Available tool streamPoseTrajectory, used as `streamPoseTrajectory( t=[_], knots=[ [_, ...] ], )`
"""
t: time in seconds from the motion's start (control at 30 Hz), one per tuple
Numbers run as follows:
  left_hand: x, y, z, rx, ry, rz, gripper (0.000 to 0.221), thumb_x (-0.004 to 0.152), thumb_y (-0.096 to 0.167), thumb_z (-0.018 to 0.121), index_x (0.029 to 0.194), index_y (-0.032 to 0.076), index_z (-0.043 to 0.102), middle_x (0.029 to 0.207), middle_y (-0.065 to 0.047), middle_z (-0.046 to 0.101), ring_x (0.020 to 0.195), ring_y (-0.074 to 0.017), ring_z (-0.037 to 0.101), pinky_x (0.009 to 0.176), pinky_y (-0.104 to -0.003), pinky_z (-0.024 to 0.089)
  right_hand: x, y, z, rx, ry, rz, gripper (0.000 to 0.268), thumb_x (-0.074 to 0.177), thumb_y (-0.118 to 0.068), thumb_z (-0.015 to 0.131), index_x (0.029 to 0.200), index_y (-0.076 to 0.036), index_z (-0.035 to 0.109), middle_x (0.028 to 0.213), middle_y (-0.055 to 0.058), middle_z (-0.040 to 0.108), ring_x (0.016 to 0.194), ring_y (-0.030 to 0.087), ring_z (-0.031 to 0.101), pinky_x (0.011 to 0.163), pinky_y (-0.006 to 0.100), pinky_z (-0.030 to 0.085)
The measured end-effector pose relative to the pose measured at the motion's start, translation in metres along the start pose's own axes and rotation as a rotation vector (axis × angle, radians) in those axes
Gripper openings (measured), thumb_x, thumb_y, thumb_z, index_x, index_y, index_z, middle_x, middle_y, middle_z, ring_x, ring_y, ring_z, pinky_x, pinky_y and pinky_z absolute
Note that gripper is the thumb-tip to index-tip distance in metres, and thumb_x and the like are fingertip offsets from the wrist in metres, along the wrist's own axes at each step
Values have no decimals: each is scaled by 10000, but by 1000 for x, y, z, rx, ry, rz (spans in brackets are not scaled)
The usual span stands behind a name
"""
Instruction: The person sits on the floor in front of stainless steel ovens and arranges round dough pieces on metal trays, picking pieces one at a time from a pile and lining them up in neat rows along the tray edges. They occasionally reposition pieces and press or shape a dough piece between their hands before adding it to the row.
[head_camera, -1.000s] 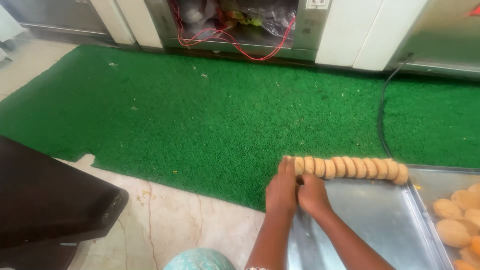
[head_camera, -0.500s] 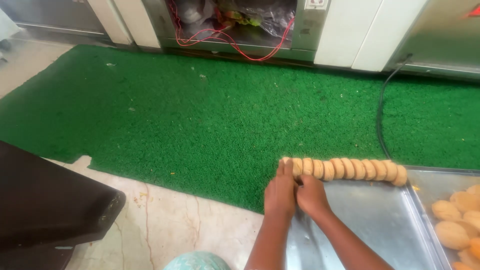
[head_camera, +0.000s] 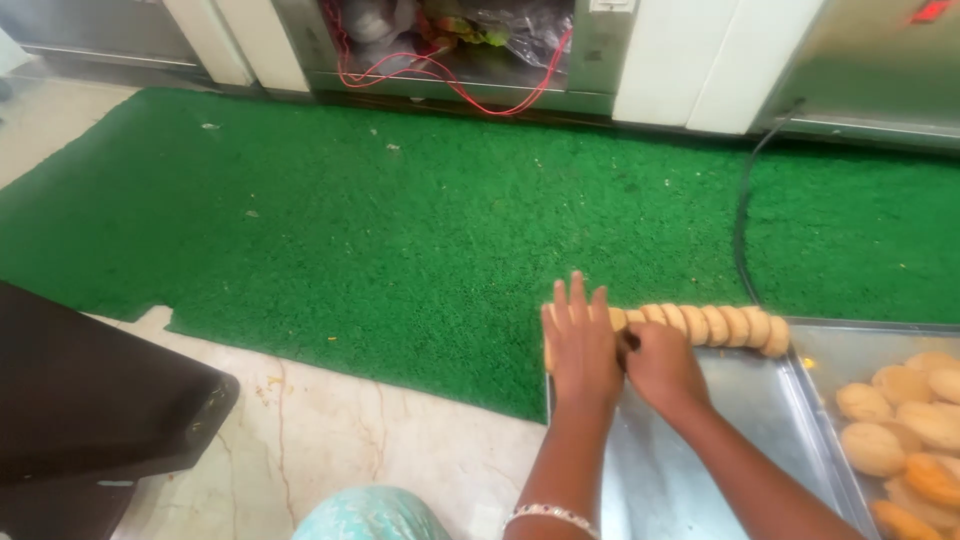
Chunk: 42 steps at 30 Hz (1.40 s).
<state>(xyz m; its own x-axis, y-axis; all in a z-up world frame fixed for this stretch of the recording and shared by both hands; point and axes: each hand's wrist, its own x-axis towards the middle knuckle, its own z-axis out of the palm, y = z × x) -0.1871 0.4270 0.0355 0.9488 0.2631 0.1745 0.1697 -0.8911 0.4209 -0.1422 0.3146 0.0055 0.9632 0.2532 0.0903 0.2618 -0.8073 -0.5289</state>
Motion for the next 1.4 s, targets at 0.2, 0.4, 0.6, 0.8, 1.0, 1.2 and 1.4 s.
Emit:
streamPoseTrajectory(
  t=[0.2, 0.4, 0.6, 0.8, 1.0, 1.2, 1.4],
  knots=[
    [13, 61, 48, -38, 52, 127, 581, 868, 231, 733, 1403, 110, 542, 1669, -160, 265, 1555, -350, 195, 1233, -573, 147, 7, 50, -49, -180, 200, -184, 201, 788, -118, 638, 928, -72, 775, 957, 216, 746, 950, 434, 691, 818, 534, 543],
    [25, 139, 68, -39, -26, 237, 406, 909, 276, 709, 1263, 101, 613, 1667, -151, 287, 1569, -348, 189, 1235, -602, 156, -5, 71, -122, -197, 108, 142, 188, 908, -165, 638, 1042, -124, 764, 1017, 229, 734, 972, 457, 683, 839, 546, 549],
    [22, 209, 95, 38, -144, 358, 413, 898, 206, 691, 1299, 137, 622, 1578, -110, 415, 1572, -332, 195, 1239, -596, 164, -17, 124, -169, -289, 122, 223, 247, 860, -112, 673, 1086, -142, 767, 1024, 221, 737, 976, 439, 691, 841, 533, 558],
    [13, 260, 152, 70, -238, 462, 414, 921, 227, 668, 1321, 124, 638, 1481, -77, 552, 1559, -261, 250, 1263, -498, 186, -33, 185, -197, -242, 100, 273, 297, 785, -80, 752, 1075, -135, 781, 1081, 185, 750, 1002, 406, 707, 867, 498, 570],
    [3, 281, 189, 61, -407, 497, 301, 964, 236, 638, 1258, 225, 699, 1353, -61, 656, 1385, -270, 512, 1185, -441, 369, -33, 279, -178, -121, 102, 38, 290, 805, -45, 679, 1085, -89, 742, 1160, 164, 715, 1066, 367, 686, 934, 433, 574],
    [-1, 274, 183, 44, -508, 431, 390, 923, 256, 710, 1275, 91, 672, 1240, -81, 716, 1165, -253, 694, 931, -375, 586, -42, 227, -192, -327, 31, 85, 276, 876, -97, 587, 1089, -169, 748, 1200, 50, 697, 1209, 293, 557, 1017, 396, 507],
    [4, 264, 182, -20, -629, 356, 549, 882, 210, 710, 1391, 81, 548, 1244, -116, 695, 1180, -294, 674, 938, -410, 579, -38, 225, -183, -444, -8, 143, 215, 915, -122, 563, 1044, -177, 726, 1202, 56, 658, 1203, 292, 551, 1013, 404, 491]
  ],
)
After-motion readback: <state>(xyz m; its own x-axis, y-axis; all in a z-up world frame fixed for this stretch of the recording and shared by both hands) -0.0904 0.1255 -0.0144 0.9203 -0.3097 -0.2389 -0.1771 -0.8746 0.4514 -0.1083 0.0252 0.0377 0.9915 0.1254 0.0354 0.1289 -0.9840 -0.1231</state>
